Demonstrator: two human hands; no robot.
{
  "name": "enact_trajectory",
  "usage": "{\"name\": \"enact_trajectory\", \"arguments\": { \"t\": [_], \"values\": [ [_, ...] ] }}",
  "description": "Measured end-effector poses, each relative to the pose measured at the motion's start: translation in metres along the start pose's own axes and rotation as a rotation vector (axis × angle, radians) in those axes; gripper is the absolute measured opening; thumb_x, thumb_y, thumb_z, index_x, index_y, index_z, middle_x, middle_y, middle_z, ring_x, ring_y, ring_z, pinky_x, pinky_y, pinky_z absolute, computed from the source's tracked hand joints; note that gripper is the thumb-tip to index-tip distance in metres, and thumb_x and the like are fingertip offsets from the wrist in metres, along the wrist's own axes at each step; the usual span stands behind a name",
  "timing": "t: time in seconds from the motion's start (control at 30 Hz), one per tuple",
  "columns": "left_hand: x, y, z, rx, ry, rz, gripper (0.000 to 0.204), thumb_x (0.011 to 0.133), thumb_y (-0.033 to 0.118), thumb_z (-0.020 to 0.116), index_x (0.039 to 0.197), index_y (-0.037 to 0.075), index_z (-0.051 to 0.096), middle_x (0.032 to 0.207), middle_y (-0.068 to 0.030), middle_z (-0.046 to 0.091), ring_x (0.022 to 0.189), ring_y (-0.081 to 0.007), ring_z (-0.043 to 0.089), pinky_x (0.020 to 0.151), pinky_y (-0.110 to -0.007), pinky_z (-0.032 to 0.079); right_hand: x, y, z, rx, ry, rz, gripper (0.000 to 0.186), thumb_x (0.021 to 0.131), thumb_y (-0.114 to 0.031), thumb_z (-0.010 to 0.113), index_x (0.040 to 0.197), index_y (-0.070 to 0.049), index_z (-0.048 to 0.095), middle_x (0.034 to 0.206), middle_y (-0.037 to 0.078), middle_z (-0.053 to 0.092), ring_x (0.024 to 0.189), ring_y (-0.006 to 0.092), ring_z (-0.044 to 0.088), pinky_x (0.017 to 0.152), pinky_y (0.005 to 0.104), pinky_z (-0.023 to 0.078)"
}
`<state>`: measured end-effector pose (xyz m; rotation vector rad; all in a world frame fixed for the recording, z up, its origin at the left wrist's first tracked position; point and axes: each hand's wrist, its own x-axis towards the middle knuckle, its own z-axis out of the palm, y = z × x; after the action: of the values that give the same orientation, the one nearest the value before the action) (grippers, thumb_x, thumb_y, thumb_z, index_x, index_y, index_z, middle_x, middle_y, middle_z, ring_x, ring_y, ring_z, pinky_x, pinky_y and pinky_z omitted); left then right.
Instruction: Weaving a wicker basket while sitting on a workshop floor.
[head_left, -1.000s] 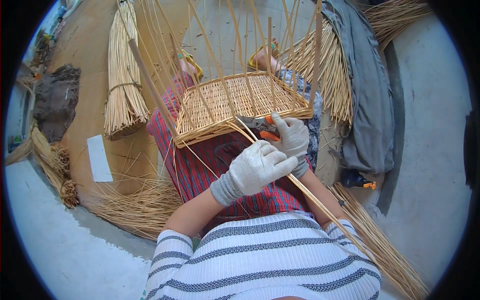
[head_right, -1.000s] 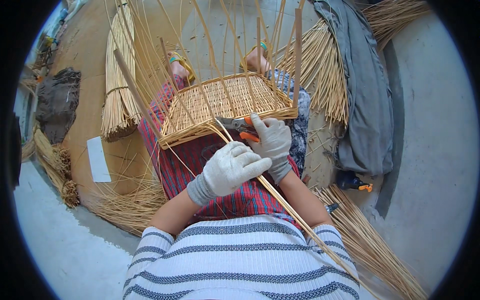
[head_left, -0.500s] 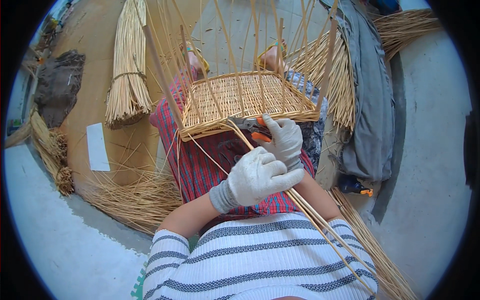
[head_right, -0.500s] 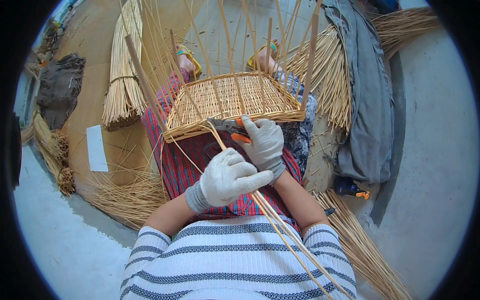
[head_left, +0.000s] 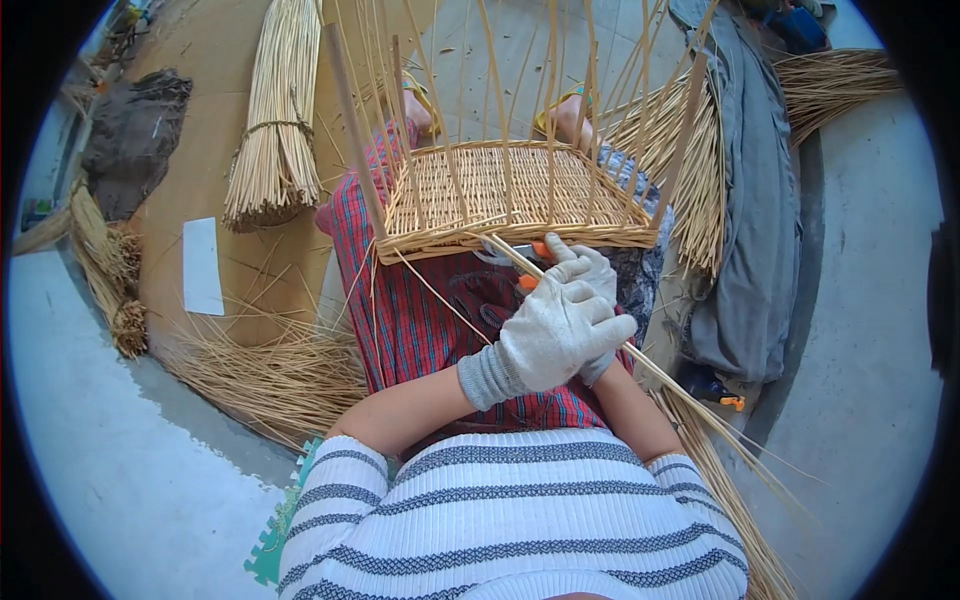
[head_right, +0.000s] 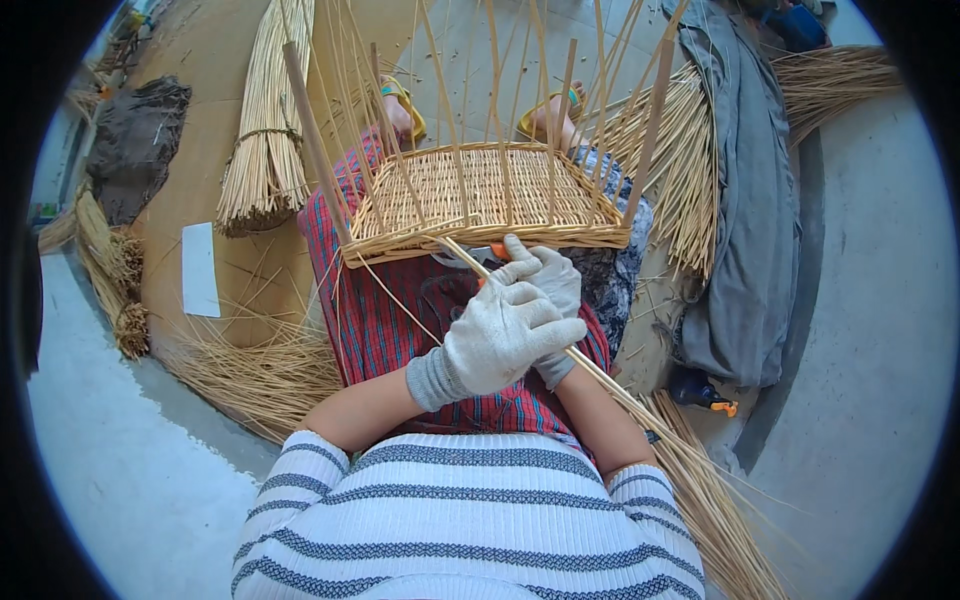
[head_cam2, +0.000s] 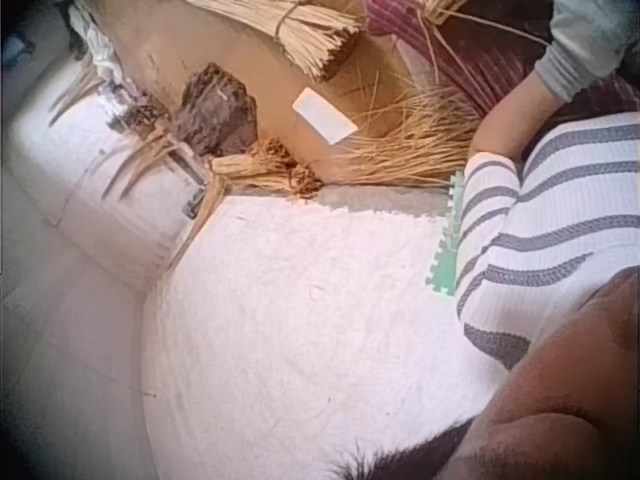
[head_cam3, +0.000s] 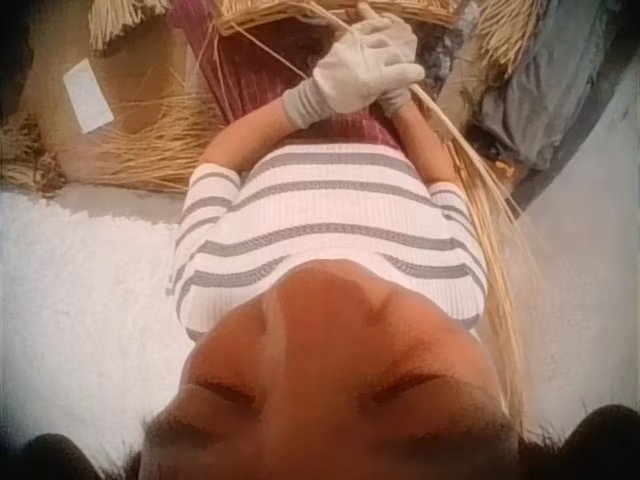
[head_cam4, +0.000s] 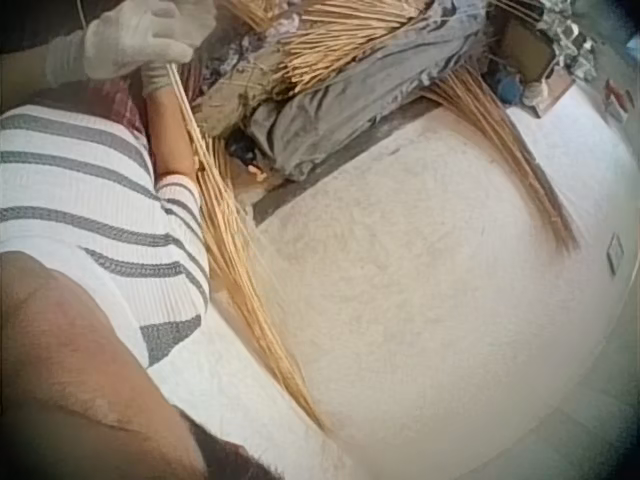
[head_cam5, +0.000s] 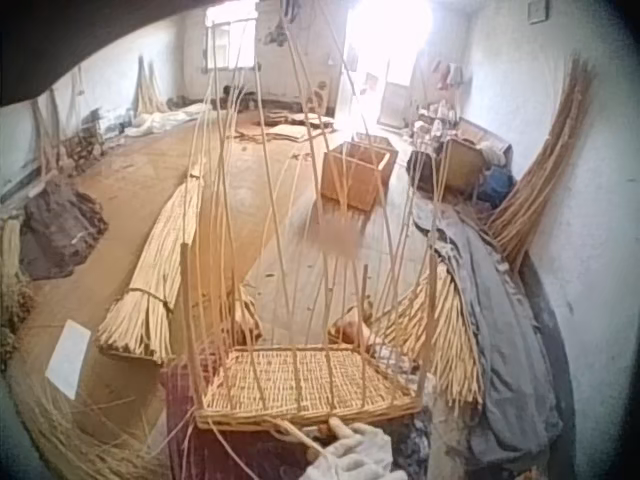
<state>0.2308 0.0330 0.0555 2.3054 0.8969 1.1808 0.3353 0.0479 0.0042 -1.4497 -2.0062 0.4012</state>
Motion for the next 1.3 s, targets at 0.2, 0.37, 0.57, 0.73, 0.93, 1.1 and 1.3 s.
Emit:
{"name": "enact_trajectory", "arguments": {
  "t": [0.2, 0.37, 0.57, 0.73, 0.93, 1.1, 1.3],
  "values": [
    [-0.009, 0.003, 0.002, 0.092, -0.02, -0.056, 0.035, 0.073, 0.016, 0.061, 0.107, 0.016, 0.067, 0.084, 0.0007, 0.062, 0.085, -0.021, 0.064, 0.09, -0.044, 0.048, 0.009, -0.028, -0.004, 0.57, -0.002, 0.344, 0.033, 0.085, -0.013, 0.073, 0.116, -0.001, 0.066, 0.103, 0.01, 0.063, 0.079, 0.0207, 0.061, 0.069, 0.0318, 0.05],
    [-0.002, 0.014, -0.017, 0.054, -0.058, 0.004, 0.035, 0.076, 0.018, 0.059, 0.11, 0.016, 0.066, 0.082, 0.0015, 0.059, 0.08, -0.0192, 0.062, 0.082, -0.038, 0.049, -0.022, 0.031, 0.012, 0.712, -0.296, 0.241, 0.033, 0.088, -0.003, 0.068, 0.12, 0.001, 0.063, 0.107, 0.011, 0.062, 0.088, 0.0203, 0.065, 0.072, 0.0316, 0.059],
    [-0.02, 0.036, -0.061, 0.357, -0.172, 0.154, 0.041, 0.076, 0.025, 0.059, 0.115, 0.014, 0.062, 0.07, 0.0057, 0.041, 0.061, -0.0101, 0.046, 0.053, -0.026, 0.039, 0.01, -0.01, -0.012, -0.067, -0.433, -0.097, 0.057, 0.069, -0.031, 0.083, 0.122, -0.018, 0.065, 0.087, 0.011, 0.064, 0.08, 0.0303, 0.064, 0.069, 0.041, 0.049],
    [-0.043, 0.022, -0.073, 0.468, -0.365, -0.159, 0.029, 0.081, 0.025, 0.061, 0.107, 0.014, 0.059, 0.069, 0.0006, 0.048, 0.059, -0.0162, 0.058, 0.052, -0.032, 0.047, 0.03, -0.021, 0.012, -0.263, -0.484, -0.215, 0.071, 0.066, -0.043, 0.083, 0.13, -0.023, 0.061, 0.105, 0.014, 0.063, 0.094, 0.0333, 0.062, 0.08, 0.0458, 0.049],
    [-0.072, 0.009, -0.099, 0.449, -0.282, -0.311, 0.015, 0.087, 0.023, 0.063, 0.095, 0.012, 0.055, 0.068, -0.0008, 0.05, 0.06, -0.02, 0.058, 0.053, -0.034, 0.045, 0.03, -0.051, 0.025, -0.223, -0.486, -0.144, 0.07, 0.066, -0.049, 0.081, 0.127, -0.021, 0.063, 0.099, 0.014, 0.064, 0.09, 0.0322, 0.064, 0.076, 0.0449, 0.048],
    [-0.074, 0.005, -0.116, 0.438, 0.038, -0.28, 0.016, 0.084, 0.02, 0.061, 0.099, 0.014, 0.057, 0.068, -0.001, 0.05, 0.06, -0.0197, 0.056, 0.054, -0.037, 0.043, 0.021, -0.049, 0.011, -0.226, -0.416, -0.153, 0.069, 0.068, -0.049, 0.08, 0.128, -0.019, 0.064, 0.096, 0.015, 0.065, 0.086, 0.033, 0.064, 0.073, 0.0451, 0.047],
    [-0.069, 0.009, -0.107, 0.394, -0.029, -0.258, 0.014, 0.082, 0.022, 0.063, 0.092, 0.015, 0.059, 0.068, -0.0008, 0.05, 0.063, -0.0191, 0.058, 0.056, -0.036, 0.044, 0.039, -0.056, 0.021, -0.289, -0.436, -0.127, 0.072, 0.065, -0.048, 0.082, 0.127, -0.018, 0.064, 0.098, 0.015, 0.066, 0.088, 0.0324, 0.064, 0.074, 0.0446, 0.048]
  ]
}}
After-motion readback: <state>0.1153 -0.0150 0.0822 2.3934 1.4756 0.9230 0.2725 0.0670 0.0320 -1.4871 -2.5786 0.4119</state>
